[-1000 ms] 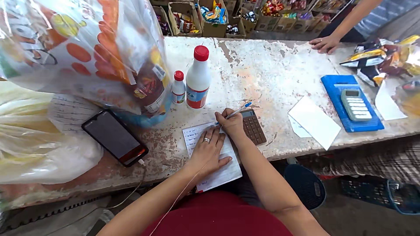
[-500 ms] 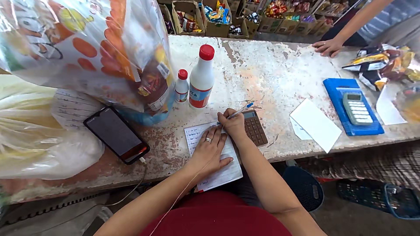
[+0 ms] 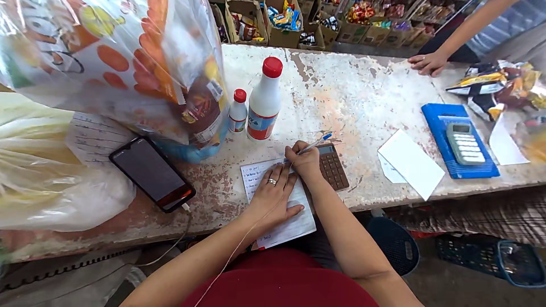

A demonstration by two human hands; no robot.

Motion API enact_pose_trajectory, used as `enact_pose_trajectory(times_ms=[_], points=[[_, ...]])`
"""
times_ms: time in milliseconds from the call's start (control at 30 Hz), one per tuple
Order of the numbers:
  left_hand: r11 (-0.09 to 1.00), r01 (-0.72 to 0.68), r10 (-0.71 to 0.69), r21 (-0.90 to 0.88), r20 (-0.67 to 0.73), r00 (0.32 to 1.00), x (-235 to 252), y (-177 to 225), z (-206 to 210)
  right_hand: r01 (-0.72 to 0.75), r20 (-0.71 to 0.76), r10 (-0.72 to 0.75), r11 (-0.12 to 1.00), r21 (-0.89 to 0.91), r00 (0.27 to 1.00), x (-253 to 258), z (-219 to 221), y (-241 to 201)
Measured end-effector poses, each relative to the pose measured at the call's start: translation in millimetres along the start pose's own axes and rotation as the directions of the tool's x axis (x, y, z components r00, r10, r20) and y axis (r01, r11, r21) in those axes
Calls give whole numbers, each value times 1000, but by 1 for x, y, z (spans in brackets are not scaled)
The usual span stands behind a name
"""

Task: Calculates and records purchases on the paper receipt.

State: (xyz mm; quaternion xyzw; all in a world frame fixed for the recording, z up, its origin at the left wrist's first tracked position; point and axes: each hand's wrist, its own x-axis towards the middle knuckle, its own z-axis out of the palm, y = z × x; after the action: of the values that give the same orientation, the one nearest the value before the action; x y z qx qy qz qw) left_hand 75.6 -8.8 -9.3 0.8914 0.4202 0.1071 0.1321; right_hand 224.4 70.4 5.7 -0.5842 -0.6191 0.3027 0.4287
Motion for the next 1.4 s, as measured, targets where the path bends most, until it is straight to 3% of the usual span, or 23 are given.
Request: enact_pose_trajectory(times_ms=[1400], points=[[1000,5,-5,1,16,1000,0,0,-1,-21,10,21,999,25,1000,3,-1,1]])
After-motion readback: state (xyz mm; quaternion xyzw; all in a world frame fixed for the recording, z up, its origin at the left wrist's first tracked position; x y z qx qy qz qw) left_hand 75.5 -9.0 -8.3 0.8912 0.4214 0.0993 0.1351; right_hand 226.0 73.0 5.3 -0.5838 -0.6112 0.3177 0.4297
